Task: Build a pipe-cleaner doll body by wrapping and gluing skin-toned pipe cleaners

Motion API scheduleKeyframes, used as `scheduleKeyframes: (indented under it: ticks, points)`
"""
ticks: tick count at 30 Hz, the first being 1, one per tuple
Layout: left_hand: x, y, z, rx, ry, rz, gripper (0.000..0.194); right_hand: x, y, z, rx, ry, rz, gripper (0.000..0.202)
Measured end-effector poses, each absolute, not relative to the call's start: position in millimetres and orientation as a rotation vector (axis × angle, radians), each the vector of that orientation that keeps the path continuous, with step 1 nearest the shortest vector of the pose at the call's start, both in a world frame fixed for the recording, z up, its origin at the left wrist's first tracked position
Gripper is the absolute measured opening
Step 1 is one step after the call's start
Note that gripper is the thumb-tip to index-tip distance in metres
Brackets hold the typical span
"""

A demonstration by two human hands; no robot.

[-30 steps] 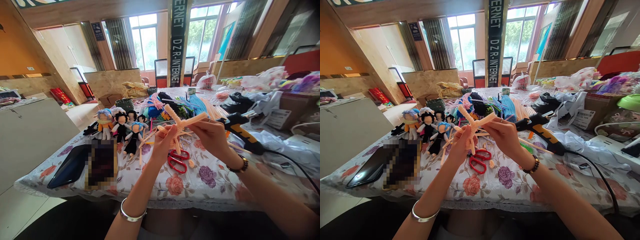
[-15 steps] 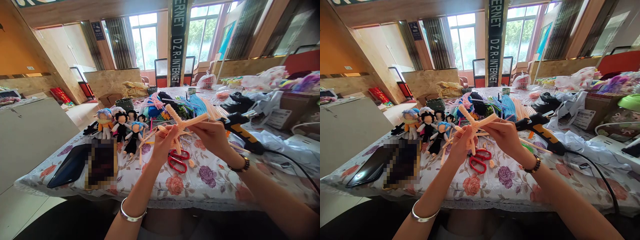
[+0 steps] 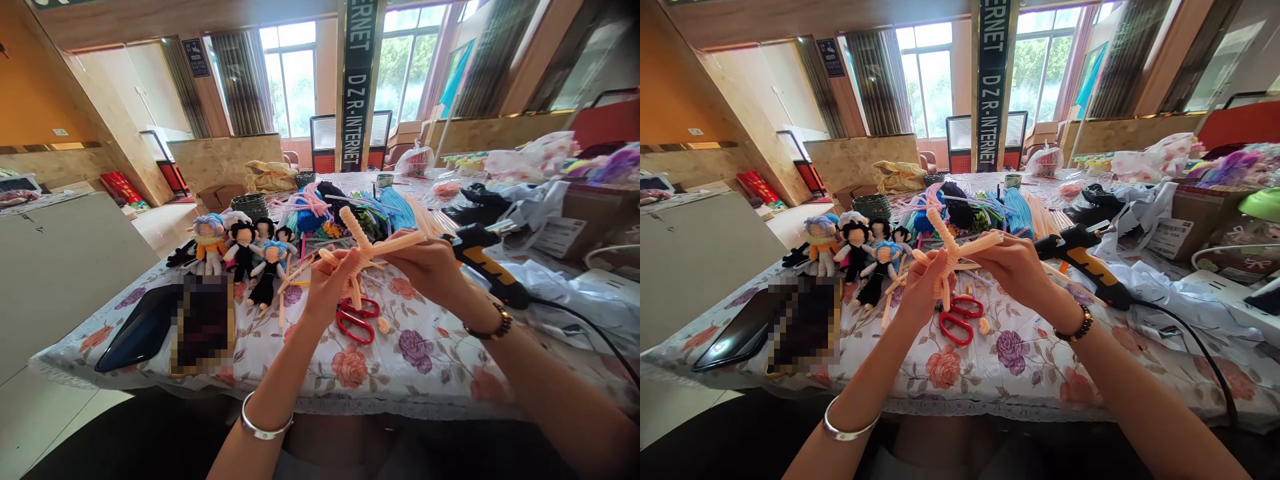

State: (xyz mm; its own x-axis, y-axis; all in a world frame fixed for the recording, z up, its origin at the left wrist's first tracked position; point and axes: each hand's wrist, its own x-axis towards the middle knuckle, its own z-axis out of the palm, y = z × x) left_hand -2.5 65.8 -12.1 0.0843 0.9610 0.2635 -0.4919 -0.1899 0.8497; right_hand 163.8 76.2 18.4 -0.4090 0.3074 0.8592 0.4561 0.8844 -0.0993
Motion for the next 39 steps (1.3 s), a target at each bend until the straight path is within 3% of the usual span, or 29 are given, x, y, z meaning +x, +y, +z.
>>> scheduleKeyframes:
  ticks: [9,17,26,39]
  points:
    - [-4,67,-14,1.164,0.649,1.474,0.033,171,81,18,-0.59,-2.107,-0.434,0.02]
    - [-3,63,-8,1.13,0.673,1.447,0.038,171,79,19,-0.628,-2.14,-0.354,0.021]
    - [-7,63,-9,1.25,0.616,1.478,0.011,164,70,23,-0.755,-2.159,-0.207,0.022]
    - [-5,64,-7,1.232,0.636,1.559,0.011,156,64,24,-0.906,-2.129,-0.225,0.024]
